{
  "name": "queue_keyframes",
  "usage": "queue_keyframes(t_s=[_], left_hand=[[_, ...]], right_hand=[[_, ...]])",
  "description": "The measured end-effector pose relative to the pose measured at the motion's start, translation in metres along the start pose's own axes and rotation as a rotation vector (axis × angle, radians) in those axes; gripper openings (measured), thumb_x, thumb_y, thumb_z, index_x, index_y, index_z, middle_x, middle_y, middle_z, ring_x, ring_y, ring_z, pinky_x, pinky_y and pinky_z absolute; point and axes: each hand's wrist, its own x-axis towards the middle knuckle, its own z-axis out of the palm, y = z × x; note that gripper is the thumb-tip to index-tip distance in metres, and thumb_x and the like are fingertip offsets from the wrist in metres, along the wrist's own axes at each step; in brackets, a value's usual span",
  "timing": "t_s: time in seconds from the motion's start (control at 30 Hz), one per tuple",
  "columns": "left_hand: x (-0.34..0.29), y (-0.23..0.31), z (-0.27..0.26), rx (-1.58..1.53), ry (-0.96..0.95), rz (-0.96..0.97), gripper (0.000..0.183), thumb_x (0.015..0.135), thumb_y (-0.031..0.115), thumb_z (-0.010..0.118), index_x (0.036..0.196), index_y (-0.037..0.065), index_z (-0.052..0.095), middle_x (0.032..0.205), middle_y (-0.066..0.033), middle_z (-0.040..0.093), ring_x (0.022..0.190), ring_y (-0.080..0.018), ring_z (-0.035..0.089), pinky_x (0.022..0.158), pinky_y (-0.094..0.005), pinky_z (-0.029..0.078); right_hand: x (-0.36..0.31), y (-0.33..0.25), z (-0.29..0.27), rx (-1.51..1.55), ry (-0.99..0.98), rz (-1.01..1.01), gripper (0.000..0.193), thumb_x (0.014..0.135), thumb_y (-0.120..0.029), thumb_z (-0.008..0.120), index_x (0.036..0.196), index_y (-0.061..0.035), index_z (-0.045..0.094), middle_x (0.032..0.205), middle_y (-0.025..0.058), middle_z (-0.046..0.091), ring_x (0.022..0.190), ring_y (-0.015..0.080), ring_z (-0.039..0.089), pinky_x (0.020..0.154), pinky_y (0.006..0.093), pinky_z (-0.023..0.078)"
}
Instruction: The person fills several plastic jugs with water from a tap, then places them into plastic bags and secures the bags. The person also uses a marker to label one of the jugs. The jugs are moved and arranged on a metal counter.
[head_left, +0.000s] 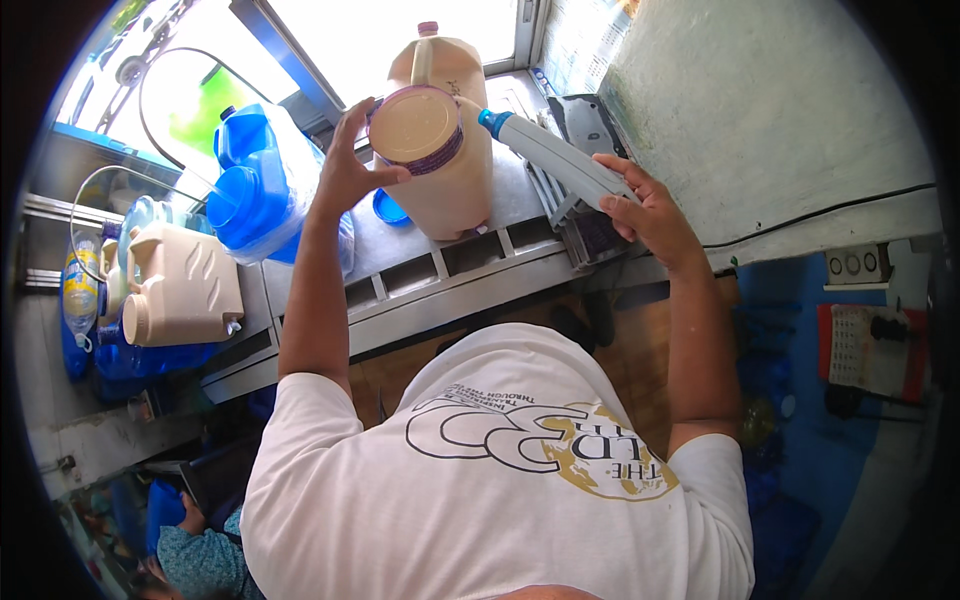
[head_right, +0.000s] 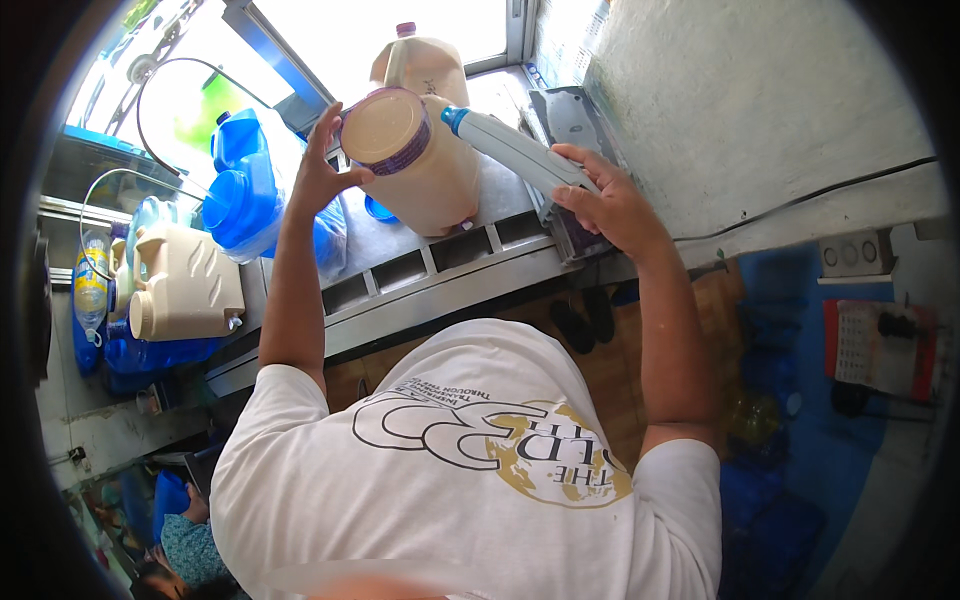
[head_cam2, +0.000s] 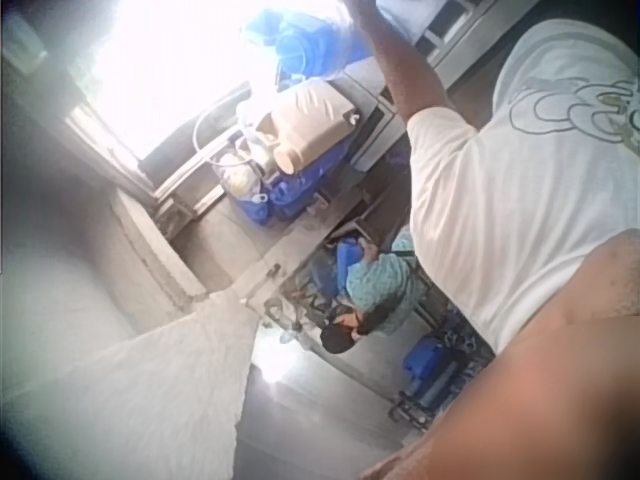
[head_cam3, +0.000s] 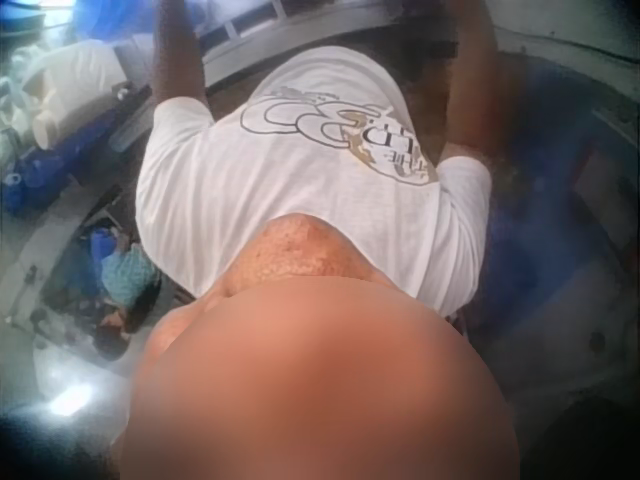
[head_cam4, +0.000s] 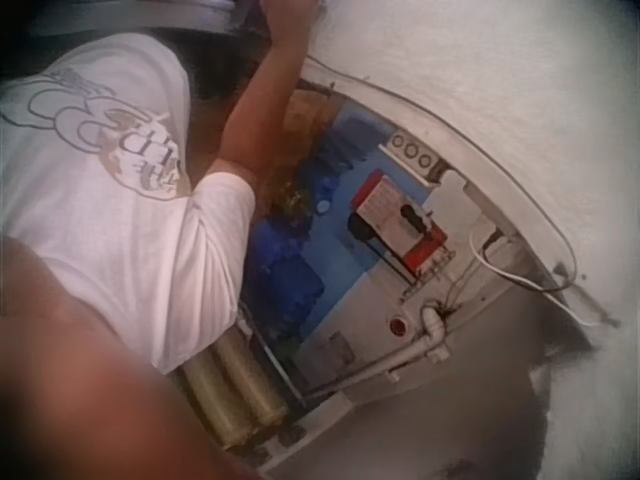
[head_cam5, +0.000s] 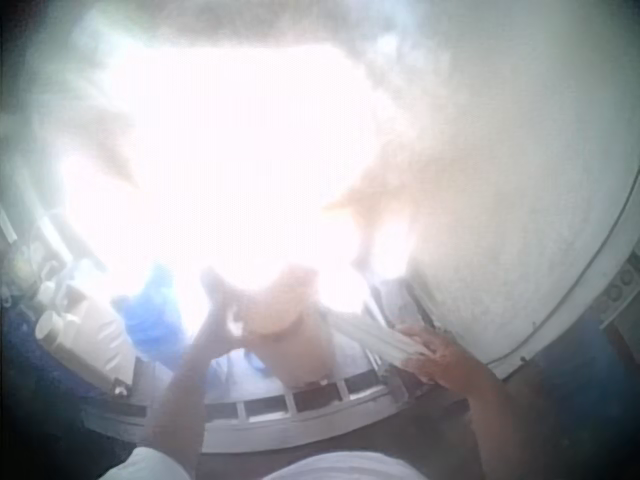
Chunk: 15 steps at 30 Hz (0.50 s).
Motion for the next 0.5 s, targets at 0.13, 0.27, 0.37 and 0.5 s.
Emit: queue_keyframes(t_s=[0.13,0.27,0.37,0.5], left_hand=[[-0.022,-0.018,0.017,-0.078,0.045,-0.007,0.094,0.055,0.029,0.096,0.138,0.015,0.053,0.146,-0.0139,0.05,0.135,-0.0331,0.047,0.111,-0.0474,0.042],[-0.021,-0.021,0.019,-0.015,0.105,-0.01,0.077,0.056,0.029,0.095,0.126,0.015,0.065,0.143,-0.0141,0.053,0.129,-0.0333,0.054,0.108,-0.0459,0.045],[-0.02,-0.022,0.019,-0.044,0.129,0.021,0.075,0.056,0.029,0.095,0.124,0.014,0.066,0.143,-0.0143,0.054,0.129,-0.0332,0.055,0.108,-0.0454,0.046],[-0.021,-0.023,0.02,-0.061,0.146,0.026,0.074,0.056,0.029,0.094,0.123,0.012,0.068,0.142,-0.0149,0.055,0.128,-0.0326,0.056,0.107,-0.0444,0.047]], right_hand=[[-0.001,-0.008,0.003,-0.036,-0.011,-0.016,0.058,0.088,-0.026,0.07,0.14,-0.006,0.052,0.084,0.0003,0.058,0.058,0.0038,0.045,0.051,0.0195,0.039],[-0.003,-0.019,0.007,-0.071,-0.017,-0.002,0.058,0.086,-0.024,0.071,0.139,-0.0083,0.053,0.083,-0.0011,0.056,0.057,0.0036,0.044,0.052,0.019,0.038],[-0.007,-0.025,0.01,-0.083,-0.022,0.006,0.057,0.086,-0.024,0.07,0.139,-0.008,0.054,0.082,-0.0012,0.056,0.057,0.0037,0.044,0.052,0.0193,0.038],[-0.011,-0.031,0.015,-0.114,-0.021,0.009,0.057,0.087,-0.024,0.069,0.139,-0.0078,0.053,0.081,-0.0013,0.055,0.056,0.004,0.043,0.051,0.0198,0.037]])
